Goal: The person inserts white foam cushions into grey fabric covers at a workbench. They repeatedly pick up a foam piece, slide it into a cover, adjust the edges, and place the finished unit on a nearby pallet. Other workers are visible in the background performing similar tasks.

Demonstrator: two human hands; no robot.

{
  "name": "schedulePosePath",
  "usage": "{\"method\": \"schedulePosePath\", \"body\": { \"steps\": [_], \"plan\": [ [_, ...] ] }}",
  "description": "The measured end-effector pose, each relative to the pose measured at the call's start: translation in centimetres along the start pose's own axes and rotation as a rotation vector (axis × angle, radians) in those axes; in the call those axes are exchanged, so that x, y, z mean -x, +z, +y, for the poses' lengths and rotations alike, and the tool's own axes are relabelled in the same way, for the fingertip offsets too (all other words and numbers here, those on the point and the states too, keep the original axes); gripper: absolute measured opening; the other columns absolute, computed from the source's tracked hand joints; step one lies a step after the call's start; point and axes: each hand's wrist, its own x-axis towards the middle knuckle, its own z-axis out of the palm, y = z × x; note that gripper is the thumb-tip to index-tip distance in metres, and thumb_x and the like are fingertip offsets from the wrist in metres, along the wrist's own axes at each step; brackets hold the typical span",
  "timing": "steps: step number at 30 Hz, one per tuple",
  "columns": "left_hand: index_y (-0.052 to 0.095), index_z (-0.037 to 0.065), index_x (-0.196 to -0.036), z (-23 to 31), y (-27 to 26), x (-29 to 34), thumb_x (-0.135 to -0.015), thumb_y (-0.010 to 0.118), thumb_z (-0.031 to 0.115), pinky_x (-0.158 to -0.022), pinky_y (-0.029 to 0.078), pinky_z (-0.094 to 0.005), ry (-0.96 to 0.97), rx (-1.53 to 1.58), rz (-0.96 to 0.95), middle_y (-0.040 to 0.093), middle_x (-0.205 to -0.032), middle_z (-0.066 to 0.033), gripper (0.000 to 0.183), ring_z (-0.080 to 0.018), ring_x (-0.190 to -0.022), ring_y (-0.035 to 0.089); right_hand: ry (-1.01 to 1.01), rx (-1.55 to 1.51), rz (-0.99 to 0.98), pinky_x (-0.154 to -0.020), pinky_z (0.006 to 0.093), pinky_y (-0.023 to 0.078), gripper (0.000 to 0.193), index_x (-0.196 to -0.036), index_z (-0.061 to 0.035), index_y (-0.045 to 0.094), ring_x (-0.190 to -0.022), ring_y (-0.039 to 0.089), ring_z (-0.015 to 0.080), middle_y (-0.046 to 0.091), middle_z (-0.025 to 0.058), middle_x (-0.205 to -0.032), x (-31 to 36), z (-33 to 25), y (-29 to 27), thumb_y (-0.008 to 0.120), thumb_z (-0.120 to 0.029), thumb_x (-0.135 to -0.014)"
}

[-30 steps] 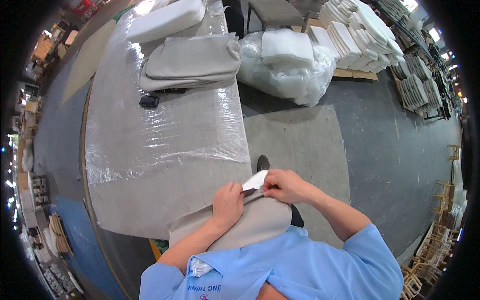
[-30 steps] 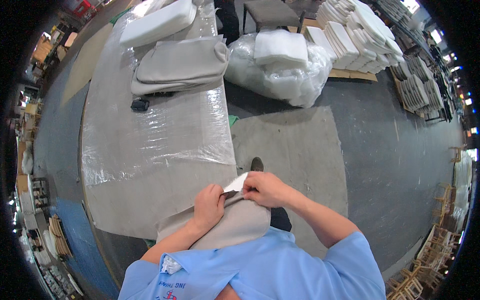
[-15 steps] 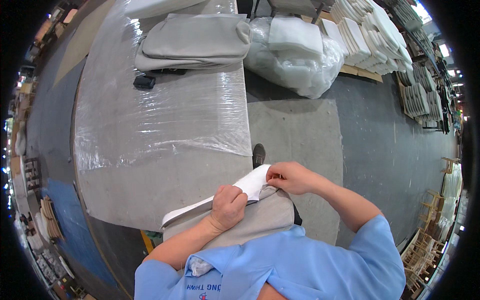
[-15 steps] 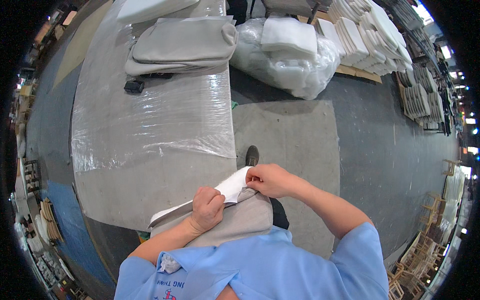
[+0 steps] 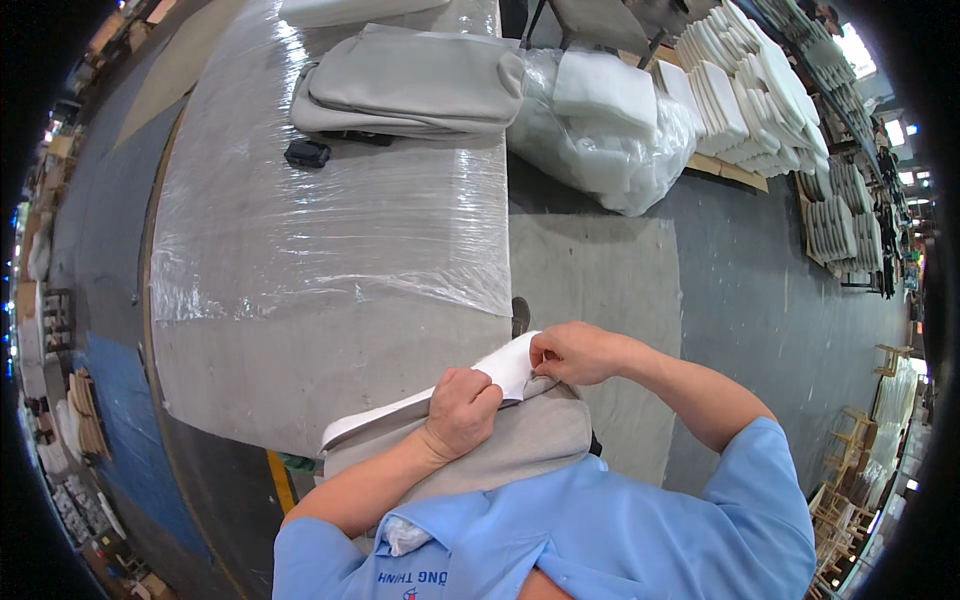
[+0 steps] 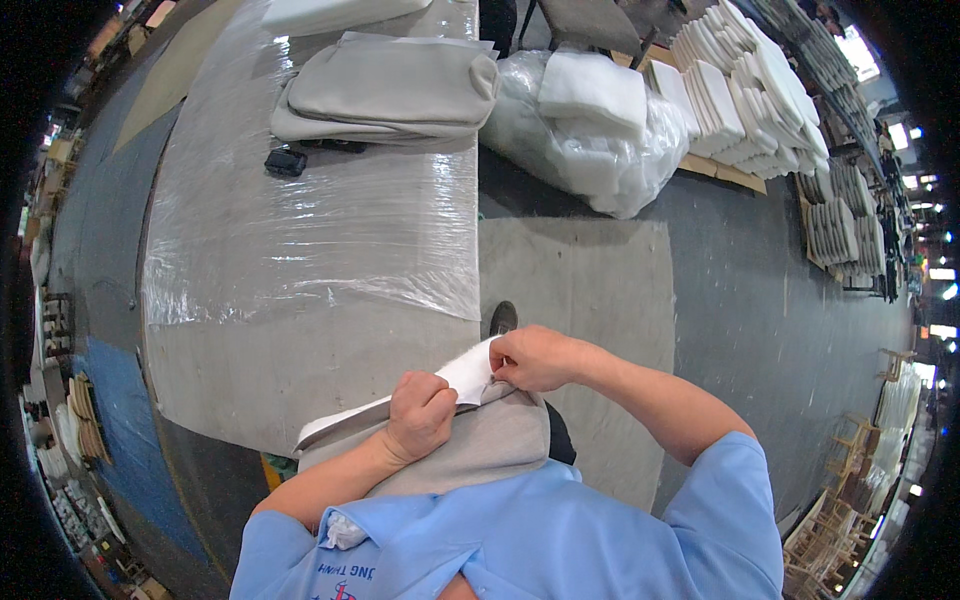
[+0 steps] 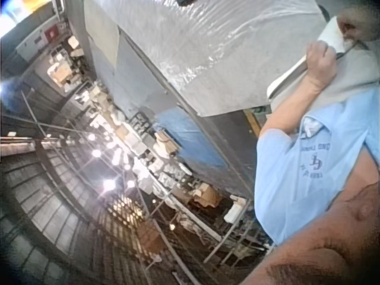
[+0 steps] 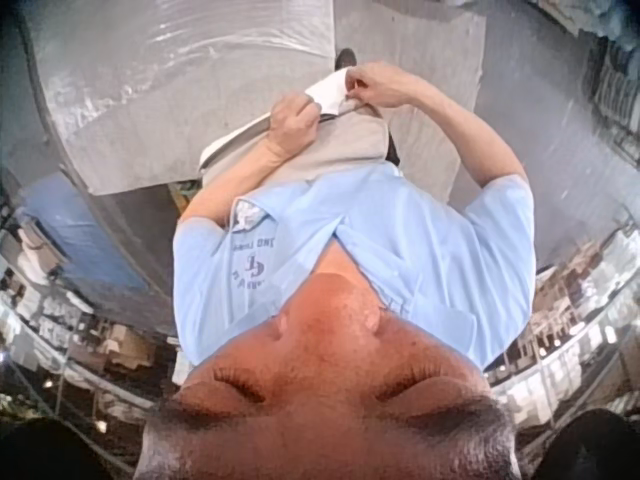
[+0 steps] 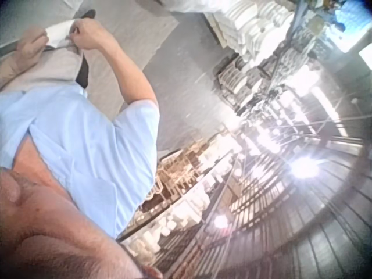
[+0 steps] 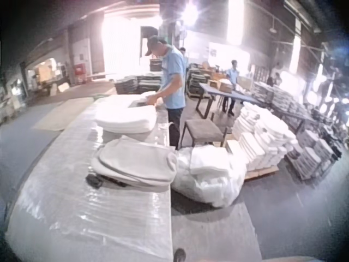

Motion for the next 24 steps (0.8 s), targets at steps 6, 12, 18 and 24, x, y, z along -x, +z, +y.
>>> {"method": "schedulePosePath", "body": {
  "steps": [6,12,18,24],
  "plan": [
    [0.063,0.007,-0.081,-0.1,0.0,0.0,-0.071,0.072,0.001,-0.069,0.043,-0.0407,0.006,0.002,0.013,0.058,-0.084,-0.0062,0.015,-0.0270,-0.076,0.058,0.011,0.074,-0.039,-0.079,0.0435,0.054,0.024,-0.104,-0.0041,0.072,-0.090,0.071,0.0312,0.074,0.0127,-0.094,-0.6,0.2,0.0,0.066,-0.026,-0.096],
    [0.062,0.008,-0.081,0.0,-0.1,0.1,-0.073,0.071,0.002,-0.070,0.043,-0.0406,0.008,-0.018,0.001,0.058,-0.084,-0.0061,0.013,-0.0268,-0.077,0.059,0.051,-0.054,-0.059,-0.080,0.0413,0.055,0.026,-0.109,-0.0038,0.076,-0.092,0.071,0.0286,0.077,0.0130,-0.098,-0.7,0.0,0.0,0.067,-0.023,-0.095],
    [0.062,0.008,-0.081,0.1,-0.1,0.2,-0.073,0.072,0.004,-0.072,0.044,-0.0402,0.021,-0.018,0.000,0.058,-0.085,-0.0062,0.013,-0.0269,-0.079,0.059,0.149,-0.392,-0.081,-0.071,0.0338,0.051,0.019,-0.108,-0.0049,0.077,-0.082,0.063,0.0159,0.073,0.0042,-0.093,-1.1,0.6,1.3,0.068,-0.018,-0.097],
    [0.062,0.008,-0.081,0.2,-0.2,0.2,-0.074,0.072,0.006,-0.073,0.044,-0.0404,0.021,-0.039,-0.009,0.058,-0.086,-0.0063,0.013,-0.0269,-0.080,0.059,0.142,-0.371,-0.008,-0.073,0.0361,0.053,0.017,-0.101,-0.0058,0.078,-0.084,0.067,0.0200,0.075,0.0076,-0.091,-0.9,0.1,1.2,0.072,-0.020,-0.094]
  ]
}}
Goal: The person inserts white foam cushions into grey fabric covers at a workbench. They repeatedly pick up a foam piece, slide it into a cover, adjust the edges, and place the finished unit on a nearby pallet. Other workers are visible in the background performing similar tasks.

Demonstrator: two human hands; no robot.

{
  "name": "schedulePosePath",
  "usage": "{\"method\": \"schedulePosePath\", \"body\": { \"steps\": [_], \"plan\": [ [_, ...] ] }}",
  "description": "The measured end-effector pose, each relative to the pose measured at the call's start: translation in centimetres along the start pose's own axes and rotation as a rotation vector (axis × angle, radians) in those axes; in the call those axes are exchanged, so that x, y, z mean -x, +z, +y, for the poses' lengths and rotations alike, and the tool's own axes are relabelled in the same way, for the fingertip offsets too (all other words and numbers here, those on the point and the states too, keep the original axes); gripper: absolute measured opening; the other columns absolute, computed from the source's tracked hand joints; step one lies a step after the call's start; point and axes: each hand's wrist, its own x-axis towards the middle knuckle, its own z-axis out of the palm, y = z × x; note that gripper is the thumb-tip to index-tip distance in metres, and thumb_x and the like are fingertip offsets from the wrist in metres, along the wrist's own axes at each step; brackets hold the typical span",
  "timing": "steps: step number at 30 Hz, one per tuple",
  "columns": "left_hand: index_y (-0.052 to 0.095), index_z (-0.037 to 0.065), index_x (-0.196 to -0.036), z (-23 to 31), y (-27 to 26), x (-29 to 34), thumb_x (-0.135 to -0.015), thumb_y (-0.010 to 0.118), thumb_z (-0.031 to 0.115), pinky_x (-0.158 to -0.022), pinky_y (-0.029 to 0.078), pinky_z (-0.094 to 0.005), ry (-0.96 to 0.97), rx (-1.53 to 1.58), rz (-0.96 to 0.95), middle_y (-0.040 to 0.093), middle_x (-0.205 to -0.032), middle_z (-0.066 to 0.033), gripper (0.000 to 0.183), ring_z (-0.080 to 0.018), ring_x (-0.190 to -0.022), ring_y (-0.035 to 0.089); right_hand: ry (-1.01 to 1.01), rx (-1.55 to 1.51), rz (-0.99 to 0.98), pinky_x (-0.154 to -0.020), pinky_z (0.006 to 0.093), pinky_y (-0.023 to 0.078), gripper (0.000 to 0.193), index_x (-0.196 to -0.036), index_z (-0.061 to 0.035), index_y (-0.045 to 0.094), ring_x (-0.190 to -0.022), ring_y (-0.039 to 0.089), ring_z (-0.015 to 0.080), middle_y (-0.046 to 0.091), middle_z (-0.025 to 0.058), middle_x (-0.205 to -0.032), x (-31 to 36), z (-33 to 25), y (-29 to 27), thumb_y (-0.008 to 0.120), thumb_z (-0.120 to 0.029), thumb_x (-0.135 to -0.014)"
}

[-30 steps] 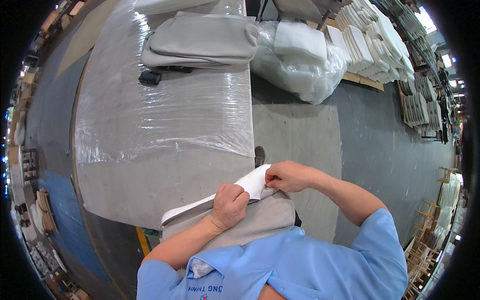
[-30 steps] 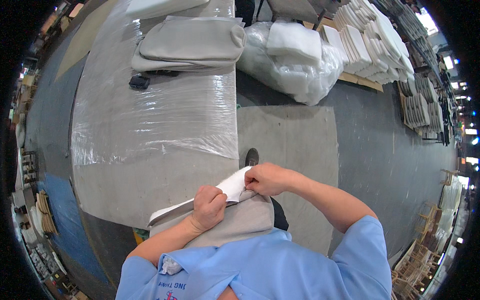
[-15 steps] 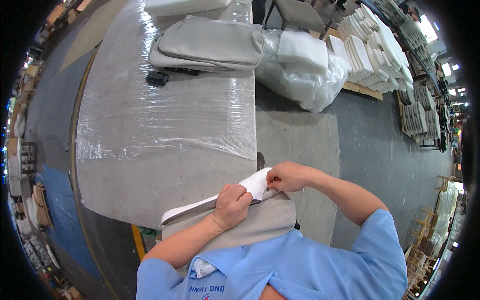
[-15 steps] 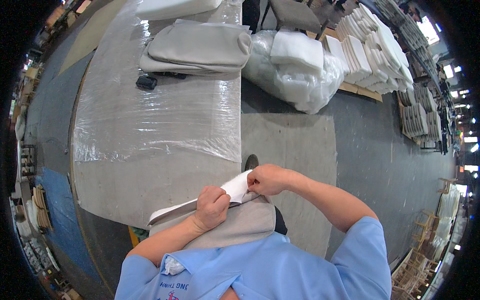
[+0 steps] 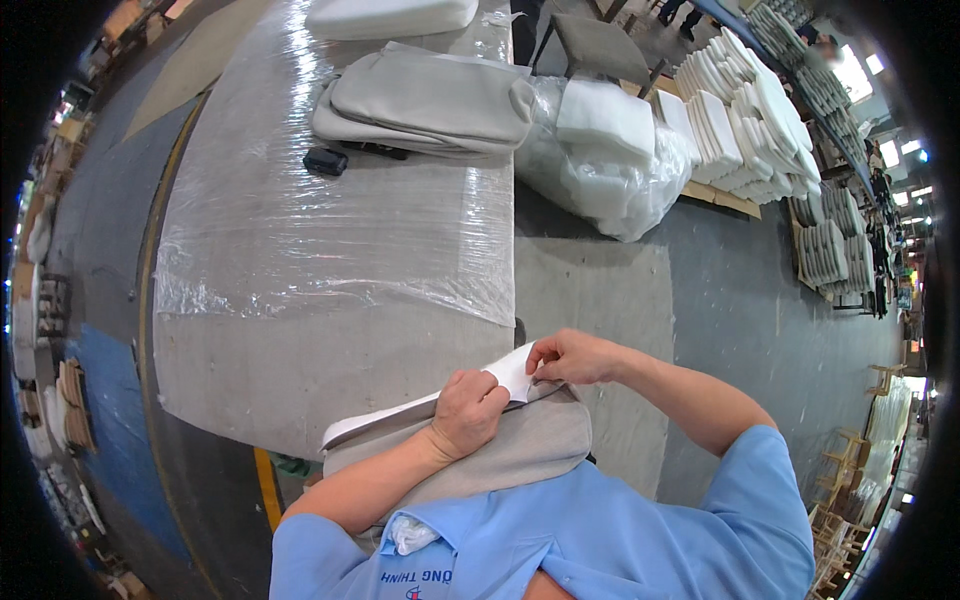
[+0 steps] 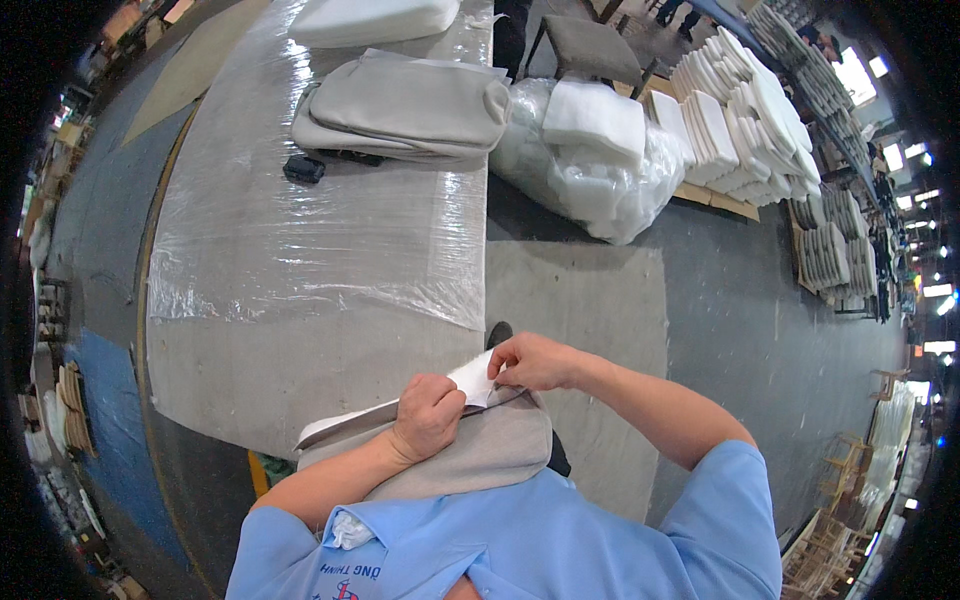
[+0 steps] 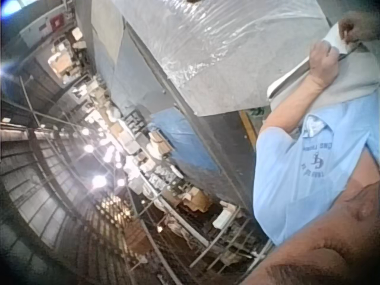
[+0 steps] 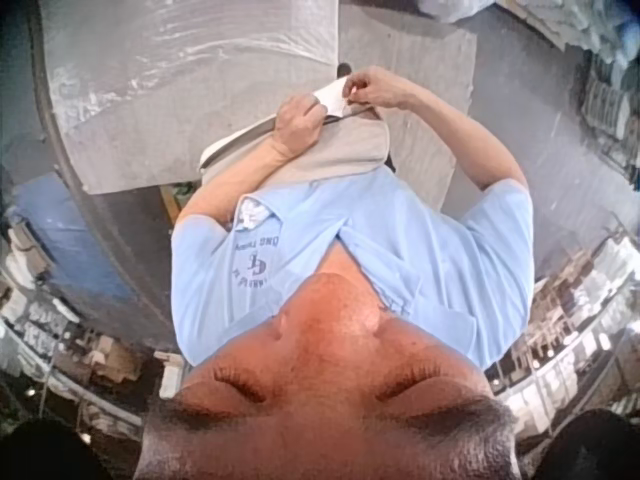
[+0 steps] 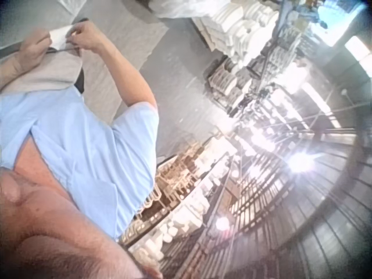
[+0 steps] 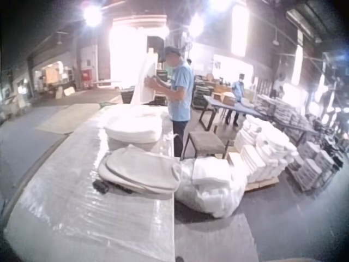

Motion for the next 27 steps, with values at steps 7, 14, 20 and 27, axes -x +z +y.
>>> {"method": "schedulePosePath", "body": {
  "steps": [7,14,20,27],
  "plan": [
    [0.060,0.007,-0.081,0.1,0.1,0.1,-0.073,0.072,0.003,-0.072,0.045,-0.0420,-0.005,0.035,0.023,0.057,-0.085,-0.0082,0.015,-0.0290,-0.079,0.059,-0.062,0.509,0.016,-0.078,0.0399,0.055,0.022,-0.100,-0.0064,0.077,-0.089,0.073,0.0282,0.077,0.0128,-0.094,0.6,-1.5,-0.5,0.071,-0.026,-0.092],
    [0.057,0.006,-0.078,0.4,0.0,0.3,-0.073,0.072,0.001,-0.068,0.046,-0.0438,-0.034,0.082,0.034,0.055,-0.082,-0.0107,0.016,-0.0321,-0.076,0.058,-0.051,0.317,-0.055,-0.075,0.0352,0.053,0.016,-0.103,-0.0045,0.077,-0.083,0.069,0.0204,0.076,0.0084,-0.091,1.2,-1.8,-0.3,0.069,-0.015,-0.093],
    [0.058,0.006,-0.079,0.0,0.1,0.5,-0.074,0.072,0.001,-0.067,0.047,-0.0447,-0.031,0.086,0.029,0.055,-0.082,-0.0117,0.016,-0.0333,-0.075,0.058,-0.020,-0.033,0.006,-0.072,0.0338,0.050,0.018,-0.106,-0.0053,0.079,-0.080,0.062,0.0156,0.073,0.0028,-0.090,0.7,0.0,1.4,0.070,-0.015,-0.094],
    [0.059,0.005,-0.082,-0.3,0.3,0.1,-0.075,0.071,0.002,-0.067,0.048,-0.0470,-0.063,0.088,0.015,0.056,-0.083,-0.0133,0.014,-0.0353,-0.076,0.059,-0.001,-0.104,0.071,-0.074,0.0359,0.050,0.015,-0.098,-0.0059,0.077,-0.084,0.062,0.0168,0.070,0.0045,-0.085,-0.3,0.0,1.8,0.073,-0.019,-0.093]
  ]
}}
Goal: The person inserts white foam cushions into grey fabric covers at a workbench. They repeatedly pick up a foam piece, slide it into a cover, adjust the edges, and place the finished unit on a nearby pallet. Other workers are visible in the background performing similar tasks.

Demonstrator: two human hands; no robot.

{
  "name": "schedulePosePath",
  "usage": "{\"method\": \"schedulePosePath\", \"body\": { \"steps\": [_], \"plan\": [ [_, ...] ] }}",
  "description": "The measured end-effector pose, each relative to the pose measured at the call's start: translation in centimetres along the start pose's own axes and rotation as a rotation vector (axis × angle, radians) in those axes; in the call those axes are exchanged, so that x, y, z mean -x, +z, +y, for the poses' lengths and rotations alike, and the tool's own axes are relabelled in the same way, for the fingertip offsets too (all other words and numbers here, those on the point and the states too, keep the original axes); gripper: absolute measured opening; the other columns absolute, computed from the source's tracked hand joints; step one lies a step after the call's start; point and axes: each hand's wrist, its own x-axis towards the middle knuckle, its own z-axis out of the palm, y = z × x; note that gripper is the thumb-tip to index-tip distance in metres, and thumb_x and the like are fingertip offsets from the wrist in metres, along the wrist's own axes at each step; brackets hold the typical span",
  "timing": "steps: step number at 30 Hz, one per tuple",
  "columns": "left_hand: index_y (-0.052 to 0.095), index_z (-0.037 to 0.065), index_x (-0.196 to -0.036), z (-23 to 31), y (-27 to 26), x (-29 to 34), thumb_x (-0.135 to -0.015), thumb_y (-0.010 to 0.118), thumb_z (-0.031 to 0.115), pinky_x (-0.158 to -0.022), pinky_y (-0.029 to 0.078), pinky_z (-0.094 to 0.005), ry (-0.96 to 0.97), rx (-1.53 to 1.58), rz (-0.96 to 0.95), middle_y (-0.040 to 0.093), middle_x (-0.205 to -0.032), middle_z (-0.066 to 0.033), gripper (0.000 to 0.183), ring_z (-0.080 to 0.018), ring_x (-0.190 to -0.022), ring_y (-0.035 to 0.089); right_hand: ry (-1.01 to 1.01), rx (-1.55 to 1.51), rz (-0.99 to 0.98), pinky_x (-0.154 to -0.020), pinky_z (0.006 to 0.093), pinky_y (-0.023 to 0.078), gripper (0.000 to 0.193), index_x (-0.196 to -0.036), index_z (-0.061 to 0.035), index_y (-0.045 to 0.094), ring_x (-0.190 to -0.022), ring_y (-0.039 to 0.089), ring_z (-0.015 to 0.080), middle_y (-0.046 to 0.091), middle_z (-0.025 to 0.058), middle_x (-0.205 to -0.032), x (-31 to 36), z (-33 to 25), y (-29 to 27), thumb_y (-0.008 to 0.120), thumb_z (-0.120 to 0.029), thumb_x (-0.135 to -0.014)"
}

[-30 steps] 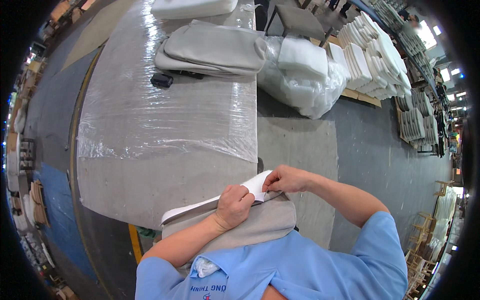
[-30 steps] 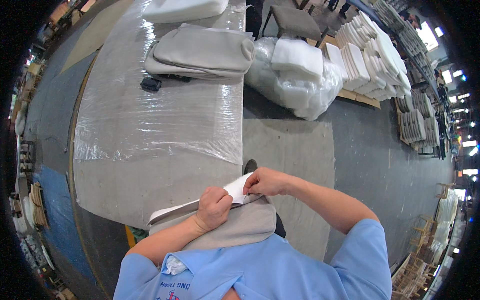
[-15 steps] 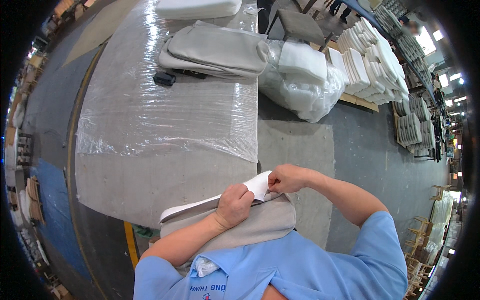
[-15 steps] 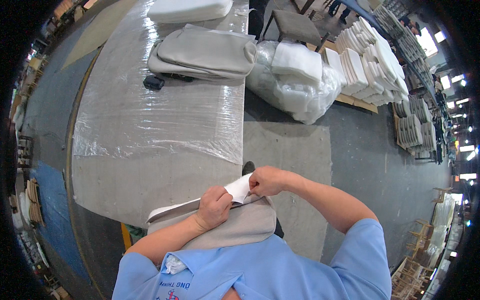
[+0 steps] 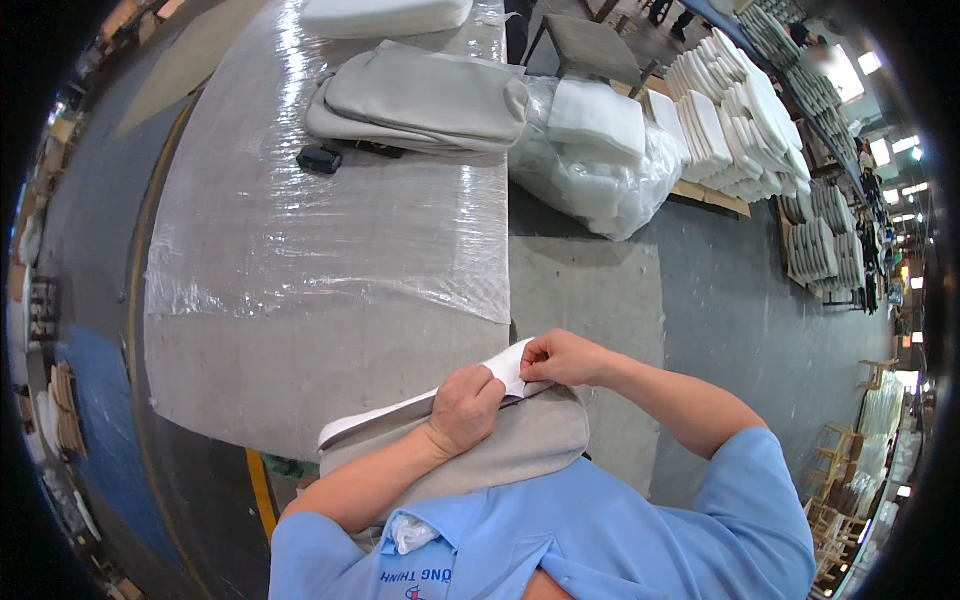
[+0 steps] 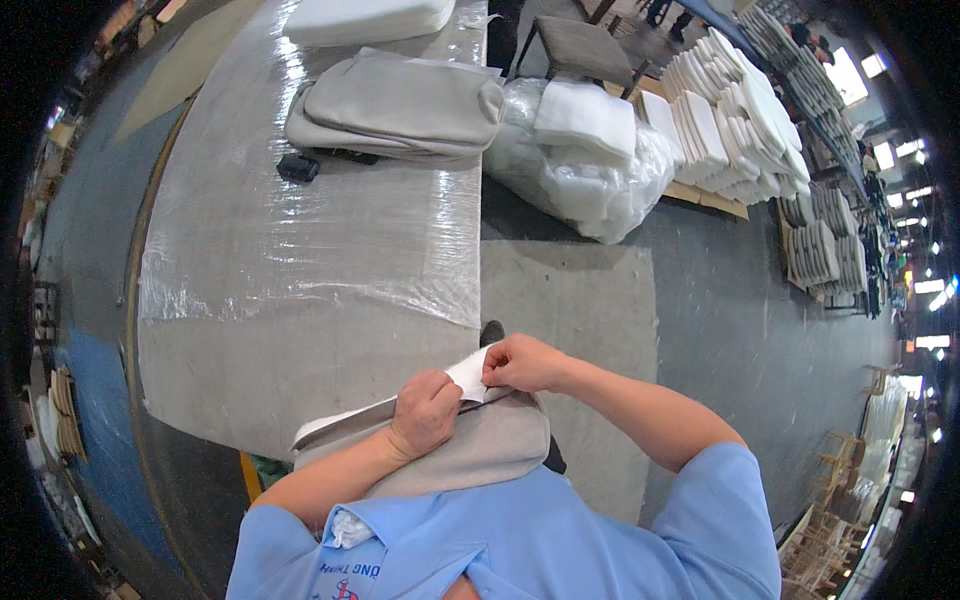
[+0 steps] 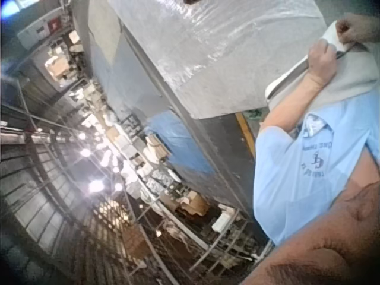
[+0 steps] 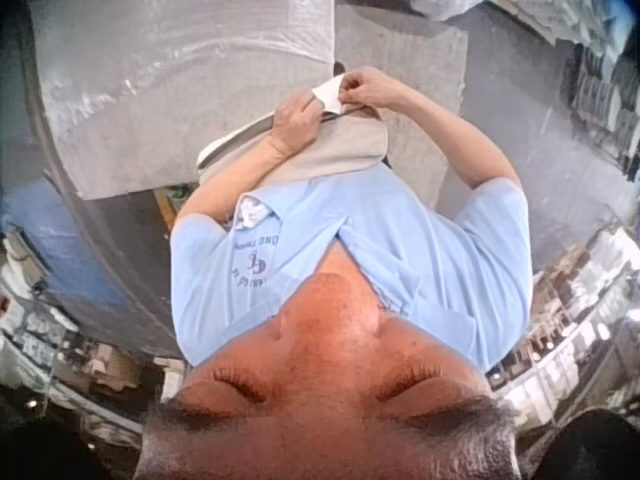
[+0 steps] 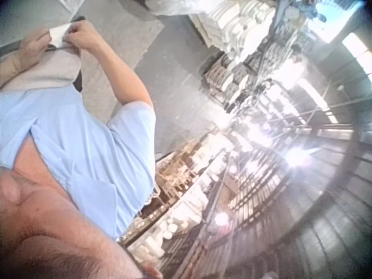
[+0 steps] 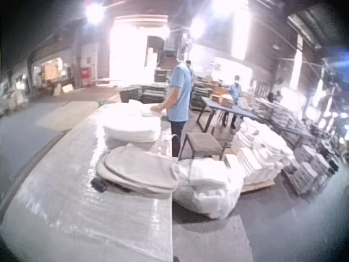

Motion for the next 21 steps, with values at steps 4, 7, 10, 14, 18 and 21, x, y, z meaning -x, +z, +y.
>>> {"method": "schedulePosePath", "body": {
  "steps": [4,7,10,14,18,21],
  "plan": [
    [0.065,0.001,-0.094,-0.3,0.4,-1.5,-0.087,0.073,0.015,-0.074,0.052,-0.0452,-0.365,0.170,-0.132,0.066,-0.090,-0.0172,0.017,-0.0376,-0.084,0.065,-0.205,0.325,0.321,-0.077,0.0447,0.054,0.016,-0.096,-0.0064,0.075,-0.088,0.069,0.0291,0.073,0.0129,-0.088,-0.7,0.4,1.0,0.071,-0.021,-0.091],
    [0.068,0.000,-0.106,-3.5,1.1,-3.1,-0.094,0.072,0.028,-0.079,0.054,-0.0456,-0.641,0.267,-0.456,0.072,-0.095,-0.0211,0.031,-0.0381,-0.089,0.070,-0.241,0.476,0.380,-0.081,0.0497,0.055,0.016,-0.096,-0.0075,0.075,-0.095,0.070,0.0374,0.075,0.0157,-0.095,-2.1,0.5,1.3,0.068,-0.020,-0.089],
    [0.071,0.002,-0.108,-4.9,1.6,-4.6,-0.096,0.069,0.030,-0.079,0.053,-0.0464,-0.660,0.351,-0.555,0.074,-0.095,-0.0231,0.031,-0.0360,-0.088,0.073,-0.099,0.461,0.300,-0.083,0.0485,0.056,0.017,-0.099,-0.0098,0.076,-0.099,0.071,0.0361,0.076,0.0152,-0.100,-3.3,-0.7,0.1,0.069,-0.021,-0.088],
    [0.069,0.003,-0.097,-4.6,1.5,-4.7,-0.096,0.069,0.026,-0.074,0.051,-0.0487,-0.483,0.155,-0.457,0.071,-0.092,-0.0207,0.023,-0.0405,-0.084,0.069,-0.173,0.043,0.390,-0.080,0.0439,0.056,0.021,-0.101,-0.0080,0.075,-0.092,0.072,0.0271,0.075,0.0125,-0.093,-4.1,1.4,-1.5,0.069,-0.026,-0.092],
    [0.066,0.004,-0.090,-3.6,1.7,-3.7,-0.097,0.067,0.019,-0.069,0.048,-0.0487,-0.320,0.049,-0.314,0.067,-0.086,-0.0184,0.017,-0.0431,-0.081,0.063,-0.186,-0.628,0.664,-0.073,0.0371,0.053,0.030,-0.103,-0.0066,0.072,-0.082,0.066,0.0163,0.070,0.0050,-0.084,-4.2,8.7,-0.7,0.062,-0.035,-0.102],
    [0.067,0.005,-0.092,-3.1,2.0,-3.9,-0.097,0.067,0.017,-0.070,0.049,-0.0460,-0.316,0.020,-0.324,0.065,-0.085,-0.0192,0.013,-0.0418,-0.080,0.063,-0.138,-1.127,0.562,-0.082,0.0364,0.055,0.041,-0.110,-0.0066,0.069,-0.093,0.066,0.0182,0.072,0.0059,-0.105,-4.8,13.2,5.4,0.057,-0.046,-0.108]
  ]
}}
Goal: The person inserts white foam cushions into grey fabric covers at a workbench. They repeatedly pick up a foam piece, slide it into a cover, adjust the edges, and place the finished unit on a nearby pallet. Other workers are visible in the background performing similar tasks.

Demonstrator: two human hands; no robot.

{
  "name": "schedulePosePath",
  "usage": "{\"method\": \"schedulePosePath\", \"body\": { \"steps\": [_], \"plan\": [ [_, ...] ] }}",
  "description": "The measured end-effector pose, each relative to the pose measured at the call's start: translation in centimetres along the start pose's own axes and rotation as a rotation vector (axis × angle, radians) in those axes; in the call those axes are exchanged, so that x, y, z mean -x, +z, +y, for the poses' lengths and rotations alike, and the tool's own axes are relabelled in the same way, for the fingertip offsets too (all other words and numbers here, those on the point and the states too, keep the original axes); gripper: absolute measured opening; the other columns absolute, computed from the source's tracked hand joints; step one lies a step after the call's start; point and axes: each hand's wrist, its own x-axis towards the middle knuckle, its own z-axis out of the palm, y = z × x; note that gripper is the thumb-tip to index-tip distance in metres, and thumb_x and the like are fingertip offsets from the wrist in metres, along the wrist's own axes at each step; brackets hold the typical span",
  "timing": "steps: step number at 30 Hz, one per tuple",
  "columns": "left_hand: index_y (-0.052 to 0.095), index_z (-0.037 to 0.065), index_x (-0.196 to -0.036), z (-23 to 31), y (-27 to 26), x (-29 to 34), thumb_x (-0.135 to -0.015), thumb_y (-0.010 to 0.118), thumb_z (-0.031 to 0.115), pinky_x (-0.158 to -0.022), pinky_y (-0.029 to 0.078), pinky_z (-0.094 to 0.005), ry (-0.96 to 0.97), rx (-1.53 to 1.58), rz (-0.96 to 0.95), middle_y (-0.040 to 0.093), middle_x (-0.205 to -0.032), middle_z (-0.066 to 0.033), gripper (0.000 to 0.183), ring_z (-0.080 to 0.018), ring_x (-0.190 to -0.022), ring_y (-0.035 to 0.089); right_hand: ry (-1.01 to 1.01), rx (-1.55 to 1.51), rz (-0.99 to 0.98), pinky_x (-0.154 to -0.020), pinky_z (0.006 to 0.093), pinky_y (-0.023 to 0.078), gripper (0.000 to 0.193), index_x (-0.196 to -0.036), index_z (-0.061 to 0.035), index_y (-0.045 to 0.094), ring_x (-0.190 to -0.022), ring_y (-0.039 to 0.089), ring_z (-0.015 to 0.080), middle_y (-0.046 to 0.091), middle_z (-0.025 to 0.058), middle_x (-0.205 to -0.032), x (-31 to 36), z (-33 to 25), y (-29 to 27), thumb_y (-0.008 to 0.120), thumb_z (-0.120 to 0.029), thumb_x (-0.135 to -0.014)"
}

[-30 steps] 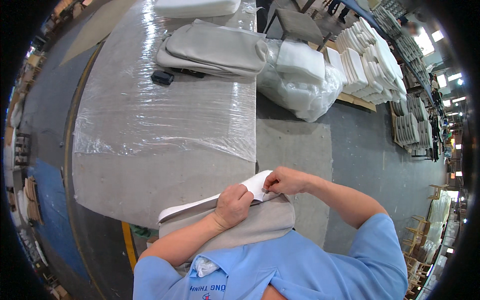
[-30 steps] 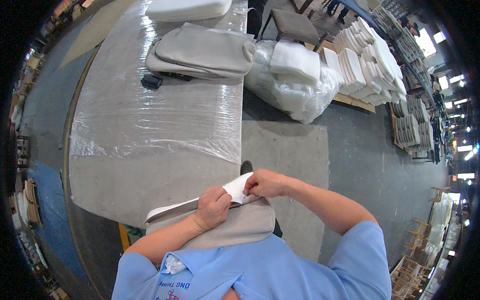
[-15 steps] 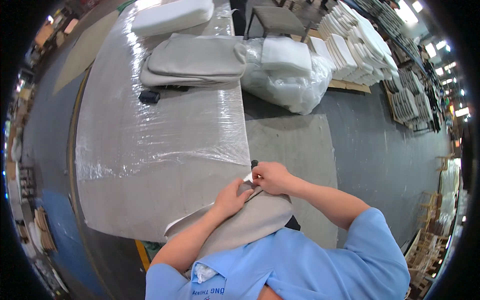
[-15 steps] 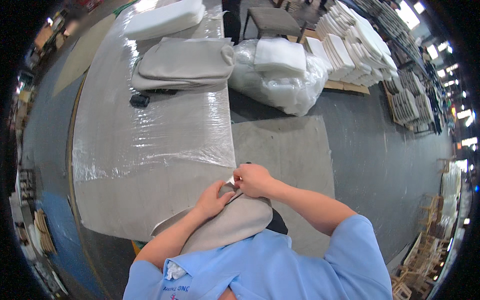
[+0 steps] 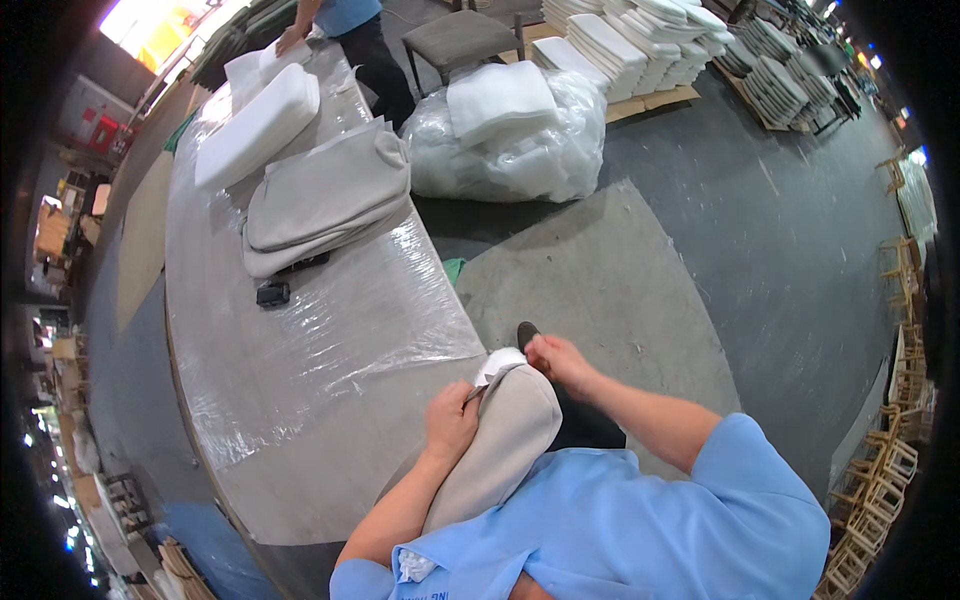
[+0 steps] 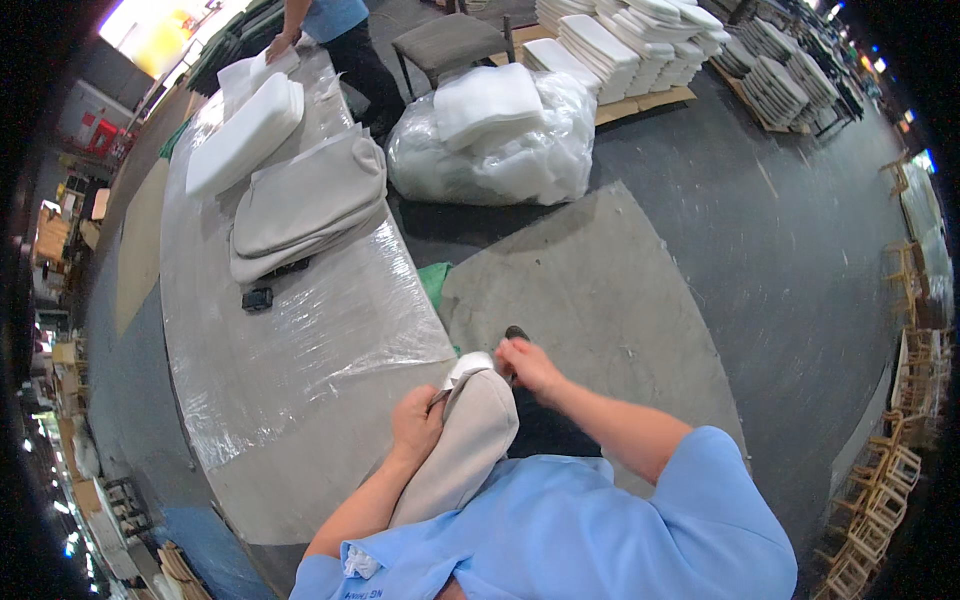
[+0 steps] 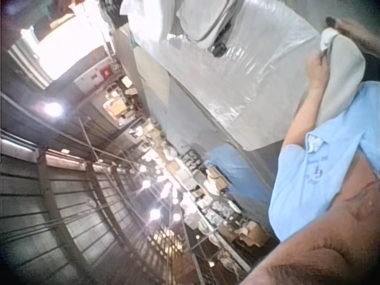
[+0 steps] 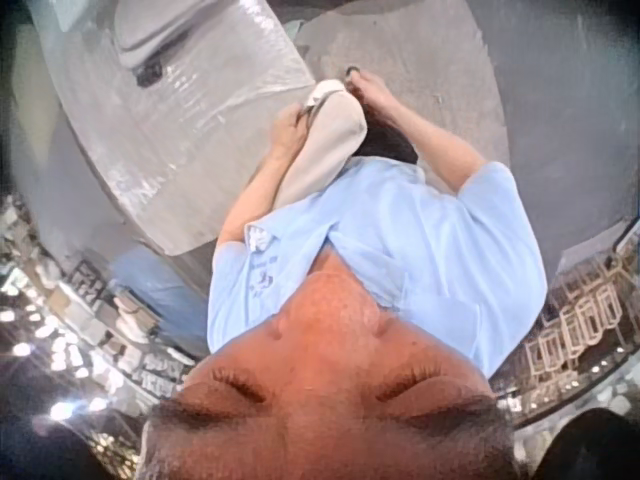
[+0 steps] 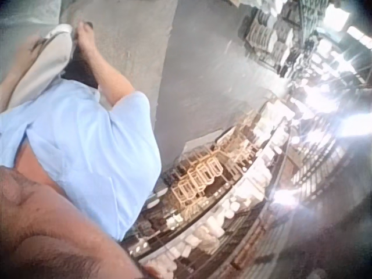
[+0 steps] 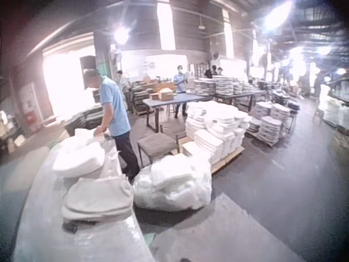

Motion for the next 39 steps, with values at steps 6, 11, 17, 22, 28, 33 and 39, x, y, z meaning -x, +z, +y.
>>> {"method": "schedulePosePath", "body": {
  "steps": [6,11,17,22,28,33,39],
  "plan": [
    [0.071,0.005,-0.100,-3.0,1.1,-0.1,-0.101,0.066,0.019,-0.074,0.049,-0.0360,-0.107,0.186,-0.058,0.066,-0.083,-0.0136,0.015,-0.0267,-0.075,0.062,0.190,-0.633,0.115,-0.099,0.0388,0.050,0.056,-0.124,-0.0023,0.065,-0.110,0.065,0.0226,0.070,0.0122,-0.119,3.8,4.1,6.0,0.044,-0.053,-0.111],
    [0.072,0.005,-0.109,-3.6,1.0,-0.7,-0.109,0.060,0.023,-0.077,0.049,-0.0269,-0.390,0.611,-0.162,0.071,-0.095,0.0011,0.022,-0.0077,-0.085,0.060,0.054,-0.656,0.201,-0.091,0.0385,0.052,0.050,-0.122,-0.0044,0.061,-0.101,0.065,0.0215,0.068,0.0101,-0.111,1.5,4.1,7.6,0.044,-0.050,-0.112],
    [0.073,0.005,-0.113,-1.8,1.0,-1.3,-0.110,0.058,0.025,-0.075,0.049,-0.0256,-0.533,0.672,-0.140,0.072,-0.095,0.0030,0.026,-0.0054,-0.083,0.059,0.098,-0.527,0.334,-0.068,0.0356,0.053,0.062,-0.079,-0.0115,0.058,-0.068,0.061,0.0186,0.063,0.0051,-0.074,0.7,0.0,5.5,0.039,-0.062,-0.109],
    [0.075,0.004,-0.102,-2.1,-2.3,-2.7,-0.108,0.061,0.031,-0.067,0.048,-0.0270,-0.621,0.409,-0.534,0.069,-0.085,0.0044,0.031,-0.0063,-0.073,0.057,0.172,-0.586,0.340,-0.064,0.0385,0.054,0.071,-0.071,-0.0121,0.058,-0.065,0.062,0.0205,0.063,0.0066,-0.069,-2.5,1.4,4.3,0.037,-0.070,-0.106],
    [0.071,0.001,-0.097,-3.3,1.4,-0.9,-0.106,0.061,0.033,-0.065,0.048,-0.0361,-0.405,0.487,-0.208,0.069,-0.077,-0.0082,0.035,-0.0196,-0.066,0.058,0.305,-0.636,0.163,-0.072,0.0466,0.058,0.085,-0.092,-0.0071,0.069,-0.074,0.069,0.0302,0.073,0.0119,-0.084,-6.7,3.7,5.0,0.027,-0.080,-0.101],
    [0.060,0.002,-0.084,-1.8,1.6,-1.5,-0.104,0.060,0.028,-0.065,0.046,-0.0485,-0.271,0.193,-0.044,0.060,-0.078,-0.0271,0.033,-0.0459,-0.072,0.059,0.422,-0.703,-0.005,-0.080,0.0490,0.058,0.088,-0.107,-0.0107,0.071,-0.085,0.071,0.0324,0.075,0.0129,-0.098,-3.6,1.5,5.1,0.029,-0.087,-0.095],
    [0.056,0.004,-0.081,-1.4,2.0,-2.9,-0.103,0.060,0.030,-0.065,0.044,-0.0528,-0.285,0.070,-0.028,0.059,-0.076,-0.0233,0.035,-0.0463,-0.075,0.059,0.583,-0.841,-0.170,-0.086,0.0517,0.058,0.079,-0.111,-0.0104,0.071,-0.092,0.072,0.0350,0.074,0.0141,-0.101,-2.5,0.8,4.4,0.038,-0.080,-0.099]
  ]
}}
